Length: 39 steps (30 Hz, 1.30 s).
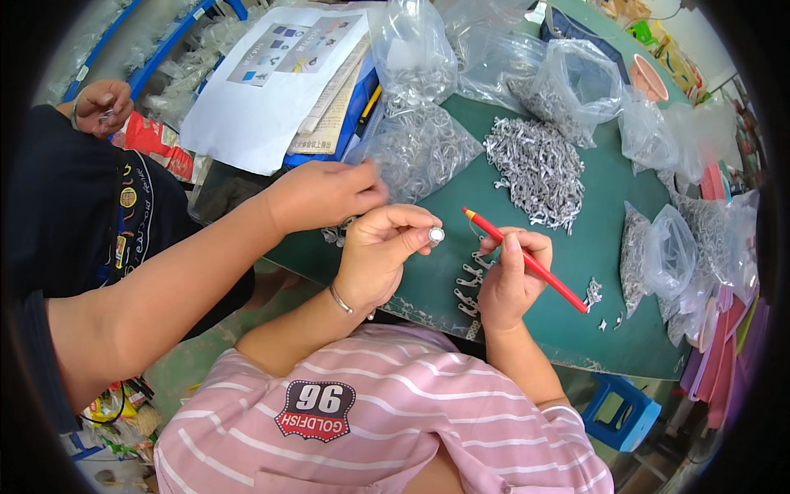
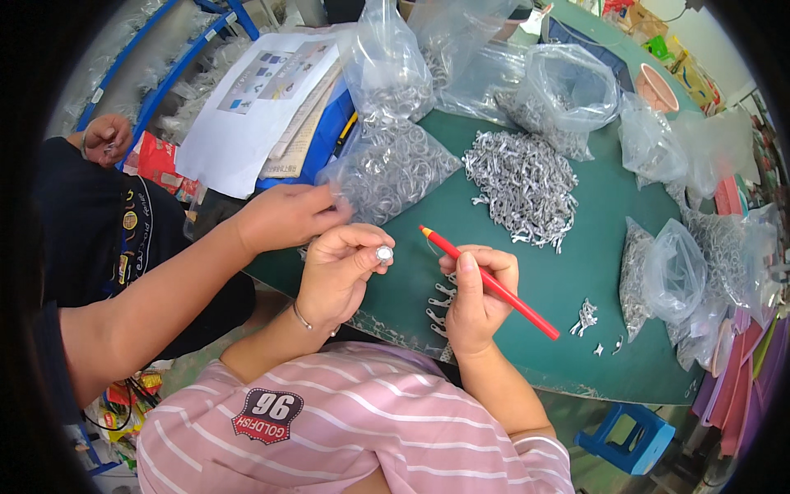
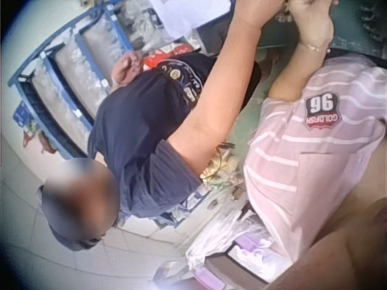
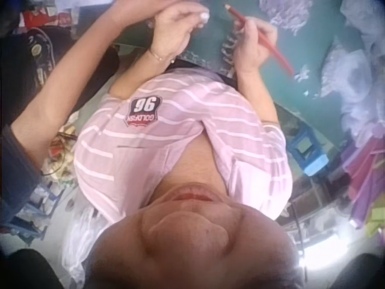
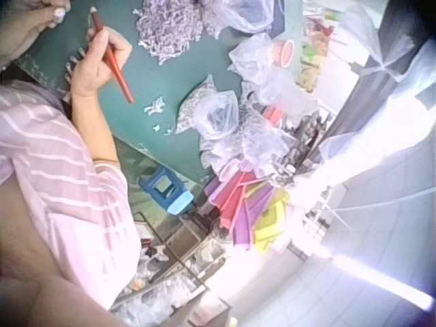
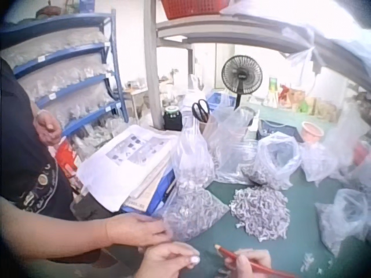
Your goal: The person inspects and sorts small metal zipper pull components on a table, handling them by hand and using a pencil to arrange them in rows.
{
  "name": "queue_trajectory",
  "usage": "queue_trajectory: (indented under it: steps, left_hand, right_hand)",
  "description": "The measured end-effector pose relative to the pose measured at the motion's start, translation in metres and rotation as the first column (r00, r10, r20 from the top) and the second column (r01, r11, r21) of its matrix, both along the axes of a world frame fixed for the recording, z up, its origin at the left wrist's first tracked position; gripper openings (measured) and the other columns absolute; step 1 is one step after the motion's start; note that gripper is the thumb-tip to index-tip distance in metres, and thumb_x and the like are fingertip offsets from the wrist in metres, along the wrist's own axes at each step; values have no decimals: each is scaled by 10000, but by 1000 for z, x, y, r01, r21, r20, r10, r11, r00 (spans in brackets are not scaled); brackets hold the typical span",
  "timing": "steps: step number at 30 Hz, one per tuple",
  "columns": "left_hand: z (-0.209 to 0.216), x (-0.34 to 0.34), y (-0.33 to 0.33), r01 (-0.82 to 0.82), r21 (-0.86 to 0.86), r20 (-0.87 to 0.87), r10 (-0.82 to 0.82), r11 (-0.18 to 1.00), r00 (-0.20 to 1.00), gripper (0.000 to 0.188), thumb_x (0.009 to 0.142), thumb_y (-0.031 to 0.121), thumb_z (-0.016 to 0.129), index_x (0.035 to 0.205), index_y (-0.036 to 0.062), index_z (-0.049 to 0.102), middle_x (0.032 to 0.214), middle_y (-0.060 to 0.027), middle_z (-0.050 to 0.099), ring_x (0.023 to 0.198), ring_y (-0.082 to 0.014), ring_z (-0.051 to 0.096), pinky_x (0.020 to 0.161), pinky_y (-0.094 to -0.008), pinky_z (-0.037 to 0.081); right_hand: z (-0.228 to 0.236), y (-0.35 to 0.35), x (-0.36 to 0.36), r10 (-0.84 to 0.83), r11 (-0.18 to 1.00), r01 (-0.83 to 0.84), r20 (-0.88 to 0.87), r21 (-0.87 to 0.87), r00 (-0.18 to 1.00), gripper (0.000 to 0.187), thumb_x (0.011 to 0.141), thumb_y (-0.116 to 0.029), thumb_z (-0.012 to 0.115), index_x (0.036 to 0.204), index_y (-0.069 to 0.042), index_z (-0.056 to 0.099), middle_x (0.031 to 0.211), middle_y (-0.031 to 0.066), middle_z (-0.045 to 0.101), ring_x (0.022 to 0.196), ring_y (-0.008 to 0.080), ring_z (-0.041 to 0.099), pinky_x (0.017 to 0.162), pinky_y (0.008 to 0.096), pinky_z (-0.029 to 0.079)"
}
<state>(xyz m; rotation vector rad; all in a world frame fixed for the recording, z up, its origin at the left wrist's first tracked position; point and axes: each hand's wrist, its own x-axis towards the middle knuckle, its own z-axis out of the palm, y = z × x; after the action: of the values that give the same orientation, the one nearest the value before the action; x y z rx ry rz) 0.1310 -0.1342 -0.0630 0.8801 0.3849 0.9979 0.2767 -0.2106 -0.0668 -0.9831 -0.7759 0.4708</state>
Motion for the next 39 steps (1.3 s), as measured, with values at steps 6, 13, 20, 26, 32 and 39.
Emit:
queue_trajectory:
  steps: [6,13,20,26,32,39]
  left_hand:
    - [8,1,-2,-147,96,-14,149,985,989,80,855,-87,630,902,-25,646,993,-143,664,850,-169,637,758,-276,524]
    - [9,-63,30,-181,884,-243,756,430,608,128,786,-110,672,862,-8,658,933,-130,674,841,-213,641,760,-308,519]
    - [-6,-93,25,72,973,-229,879,219,417,212,675,-112,707,838,15,659,864,-110,672,792,-289,627,728,-358,508]
    - [-4,-91,24,146,960,-281,838,241,468,196,691,-81,733,846,18,666,843,-107,668,780,-284,623,718,-356,495]
    - [4,-79,28,175,927,-374,787,331,491,139,720,7,749,838,24,677,845,-92,666,774,-262,618,694,-361,470]
    - [5,-50,50,354,859,-497,766,370,407,95,744,47,735,812,38,668,819,-94,636,789,-275,618,719,-352,484]
  right_hand:
    - [1,0,-1,1,1000,-1,15,4,1000,87,938,-48,554,948,-9,477,854,146,623,718,167,602,670,291,506]
    - [3,-2,-1,-11,1000,12,-22,8,1000,89,929,-49,559,941,-13,479,827,153,619,699,174,589,650,291,496]
    - [1,-3,-2,38,999,-38,-19,2,999,71,928,-43,549,932,-19,483,819,157,616,691,189,588,649,299,496]
    - [-1,-2,-2,50,999,-50,-11,1,999,76,929,-54,557,932,-20,488,828,158,614,692,195,588,650,304,497]
    - [-1,-3,-2,55,998,-55,-20,-20,998,75,926,-49,557,934,-18,489,832,159,613,696,195,588,651,302,495]
    - [0,-3,-3,57,998,-57,-34,-21,998,64,921,-29,546,942,-7,489,838,160,615,699,185,589,654,300,500]
